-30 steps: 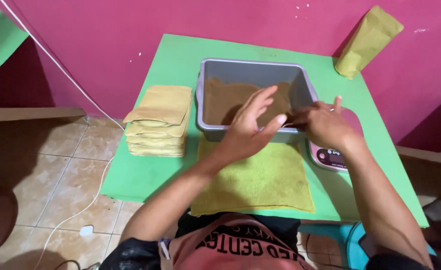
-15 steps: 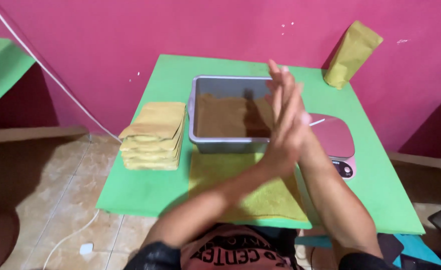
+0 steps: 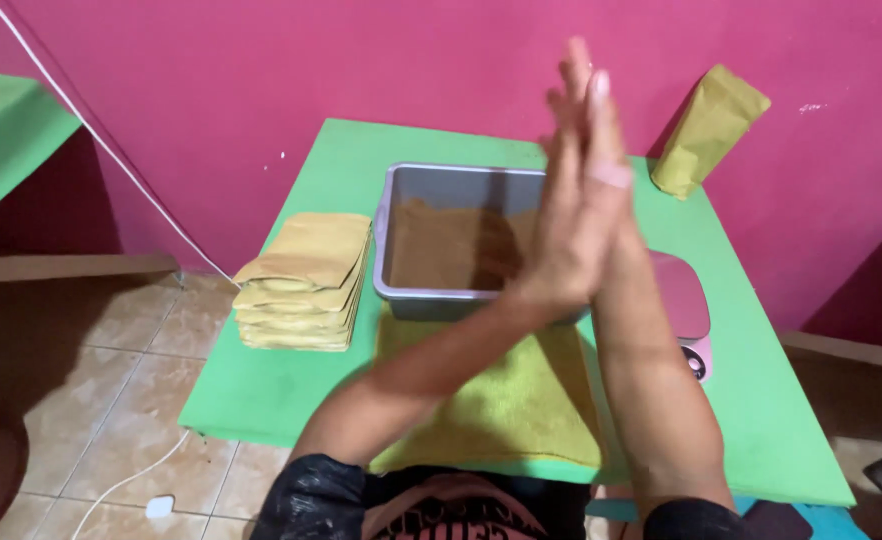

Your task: Leveling and smoothing coffee powder in a metal tray using hands and a plastic spoon to ensure an even surface.

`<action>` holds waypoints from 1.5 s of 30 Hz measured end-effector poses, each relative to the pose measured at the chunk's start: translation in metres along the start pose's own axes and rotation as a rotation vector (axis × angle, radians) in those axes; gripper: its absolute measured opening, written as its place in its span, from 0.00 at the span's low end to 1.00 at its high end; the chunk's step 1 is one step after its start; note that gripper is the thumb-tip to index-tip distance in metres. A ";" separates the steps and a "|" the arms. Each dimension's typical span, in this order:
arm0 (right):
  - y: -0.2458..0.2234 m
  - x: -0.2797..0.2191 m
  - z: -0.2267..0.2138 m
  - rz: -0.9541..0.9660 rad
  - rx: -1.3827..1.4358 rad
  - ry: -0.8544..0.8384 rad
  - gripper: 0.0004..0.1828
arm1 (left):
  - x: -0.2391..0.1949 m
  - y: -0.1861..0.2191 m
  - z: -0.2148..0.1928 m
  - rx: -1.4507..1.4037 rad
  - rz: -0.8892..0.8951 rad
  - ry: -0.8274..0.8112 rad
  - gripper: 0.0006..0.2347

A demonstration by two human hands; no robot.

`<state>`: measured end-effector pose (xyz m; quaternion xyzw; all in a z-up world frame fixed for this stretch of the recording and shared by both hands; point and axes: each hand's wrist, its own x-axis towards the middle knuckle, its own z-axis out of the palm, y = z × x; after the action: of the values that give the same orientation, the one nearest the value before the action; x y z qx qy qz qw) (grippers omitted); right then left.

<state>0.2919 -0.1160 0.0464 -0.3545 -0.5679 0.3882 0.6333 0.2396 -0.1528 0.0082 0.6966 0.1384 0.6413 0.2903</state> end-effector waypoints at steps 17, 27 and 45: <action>0.020 0.001 -0.050 0.107 0.104 -0.289 0.65 | 0.050 -0.025 -0.077 -0.347 -0.664 -0.618 0.41; 0.024 -0.002 -0.049 0.124 0.315 -0.405 0.53 | 0.047 -0.036 -0.096 -0.500 -0.677 -0.636 0.42; 0.001 -0.012 -0.061 -0.207 -0.519 -0.625 0.42 | 0.047 -0.039 -0.107 -0.356 -0.445 -0.857 0.24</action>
<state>0.3521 -0.1269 0.0337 -0.3086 -0.8442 0.2555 0.3560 0.1488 -0.0714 0.0249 0.7902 0.0406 0.2345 0.5647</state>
